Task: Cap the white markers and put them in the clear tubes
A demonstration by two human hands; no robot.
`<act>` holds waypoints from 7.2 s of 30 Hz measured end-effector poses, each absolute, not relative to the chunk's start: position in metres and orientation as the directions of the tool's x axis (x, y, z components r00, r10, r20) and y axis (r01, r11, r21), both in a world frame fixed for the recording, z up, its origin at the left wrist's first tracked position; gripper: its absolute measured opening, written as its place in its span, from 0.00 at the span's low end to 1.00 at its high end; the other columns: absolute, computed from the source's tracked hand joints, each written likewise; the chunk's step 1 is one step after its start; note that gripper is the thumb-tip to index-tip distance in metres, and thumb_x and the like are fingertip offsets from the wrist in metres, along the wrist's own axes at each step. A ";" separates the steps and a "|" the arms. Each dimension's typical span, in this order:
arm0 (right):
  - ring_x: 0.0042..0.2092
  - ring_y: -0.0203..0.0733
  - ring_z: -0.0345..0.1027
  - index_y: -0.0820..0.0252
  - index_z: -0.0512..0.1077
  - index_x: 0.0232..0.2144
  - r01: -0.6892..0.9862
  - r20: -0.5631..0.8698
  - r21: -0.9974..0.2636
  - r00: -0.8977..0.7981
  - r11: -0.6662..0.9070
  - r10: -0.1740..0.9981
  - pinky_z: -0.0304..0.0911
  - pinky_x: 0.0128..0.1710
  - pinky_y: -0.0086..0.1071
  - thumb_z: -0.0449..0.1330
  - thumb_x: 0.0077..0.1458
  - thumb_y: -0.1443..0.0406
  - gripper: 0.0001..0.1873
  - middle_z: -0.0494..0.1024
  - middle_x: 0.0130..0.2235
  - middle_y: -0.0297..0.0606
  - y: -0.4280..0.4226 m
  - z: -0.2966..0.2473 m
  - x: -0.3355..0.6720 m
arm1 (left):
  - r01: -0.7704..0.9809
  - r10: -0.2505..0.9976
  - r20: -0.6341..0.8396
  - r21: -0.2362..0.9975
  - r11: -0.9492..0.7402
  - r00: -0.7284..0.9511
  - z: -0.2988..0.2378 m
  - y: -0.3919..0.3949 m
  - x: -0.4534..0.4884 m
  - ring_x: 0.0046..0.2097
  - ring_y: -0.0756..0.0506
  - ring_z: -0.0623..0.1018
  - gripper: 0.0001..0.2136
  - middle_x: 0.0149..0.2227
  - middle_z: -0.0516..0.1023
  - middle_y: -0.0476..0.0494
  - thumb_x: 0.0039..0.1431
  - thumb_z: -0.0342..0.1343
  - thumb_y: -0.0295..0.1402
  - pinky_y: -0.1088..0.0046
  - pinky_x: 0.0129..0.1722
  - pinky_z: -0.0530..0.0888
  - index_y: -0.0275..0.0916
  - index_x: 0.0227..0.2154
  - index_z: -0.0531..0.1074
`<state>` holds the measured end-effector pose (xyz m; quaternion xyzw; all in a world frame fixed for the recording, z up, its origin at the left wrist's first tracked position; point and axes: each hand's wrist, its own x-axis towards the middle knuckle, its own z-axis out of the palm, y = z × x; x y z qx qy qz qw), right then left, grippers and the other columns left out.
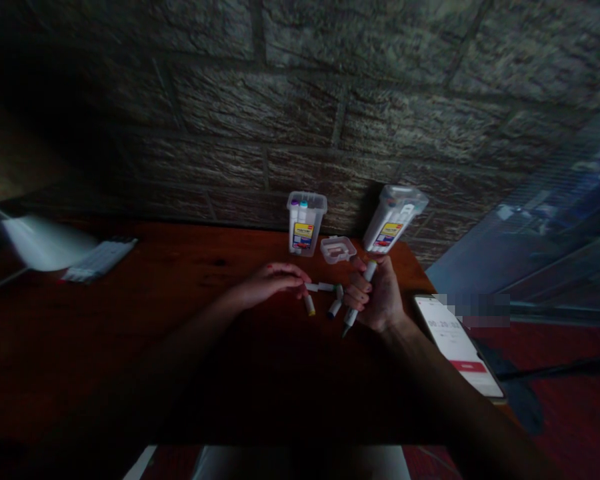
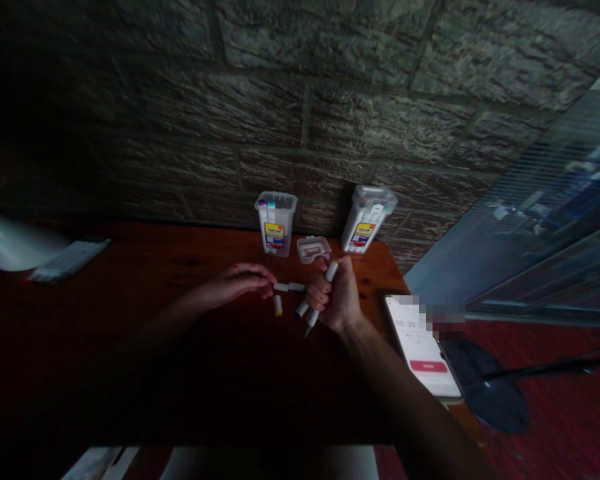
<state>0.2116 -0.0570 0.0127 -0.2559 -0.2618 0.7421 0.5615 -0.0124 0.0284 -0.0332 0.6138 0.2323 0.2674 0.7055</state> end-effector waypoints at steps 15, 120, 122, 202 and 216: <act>0.28 0.36 0.62 0.56 0.71 0.31 -0.775 -0.025 -0.622 -0.122 -0.111 0.992 0.65 0.34 0.33 0.60 0.59 0.54 0.12 0.66 0.25 0.30 -0.064 0.020 0.187 | -0.103 0.607 -0.020 0.981 0.167 0.795 -0.026 0.021 -0.011 0.36 0.45 0.82 0.16 0.37 0.84 0.37 0.55 0.66 0.42 0.68 0.40 0.76 0.32 0.38 0.80; 0.22 0.32 0.61 0.60 0.73 0.26 0.219 0.225 -0.954 0.068 0.206 0.972 0.58 0.21 0.26 0.63 0.54 0.45 0.23 0.69 0.21 0.30 -0.063 0.001 0.189 | 0.066 0.447 -0.168 0.970 0.235 0.879 -0.020 0.002 -0.013 0.30 0.49 0.78 0.18 0.29 0.81 0.47 0.51 0.69 0.41 0.74 0.32 0.71 0.36 0.40 0.76; 0.22 0.31 0.60 0.60 0.72 0.26 0.208 0.217 -0.958 0.075 0.197 0.973 0.57 0.21 0.26 0.63 0.54 0.45 0.23 0.68 0.20 0.30 -0.063 0.000 0.189 | 0.063 0.439 -0.166 0.969 0.239 0.883 -0.020 0.003 -0.013 0.30 0.49 0.78 0.18 0.30 0.81 0.47 0.51 0.69 0.41 0.74 0.32 0.71 0.36 0.41 0.76; 0.23 0.30 0.60 0.60 0.73 0.30 0.112 0.030 -0.992 -0.285 0.064 0.958 0.56 0.23 0.26 0.54 0.62 0.44 0.26 0.73 0.26 0.32 -0.070 0.002 0.180 | -0.310 0.570 0.158 0.933 0.180 0.806 -0.035 0.003 -0.004 0.22 0.53 0.68 0.28 0.22 0.71 0.50 0.68 0.52 0.44 0.77 0.23 0.62 0.38 0.66 0.60; 0.21 0.26 0.49 0.59 0.70 0.34 -0.073 -0.080 -0.994 -0.055 -0.084 0.995 0.44 0.19 0.24 0.64 0.53 0.45 0.23 0.64 0.25 0.26 -0.068 0.000 0.180 | -0.176 0.781 0.029 0.979 0.104 0.624 -0.035 0.008 0.005 0.19 0.52 0.64 0.31 0.16 0.65 0.55 0.63 0.46 0.58 0.76 0.21 0.57 0.33 0.49 0.72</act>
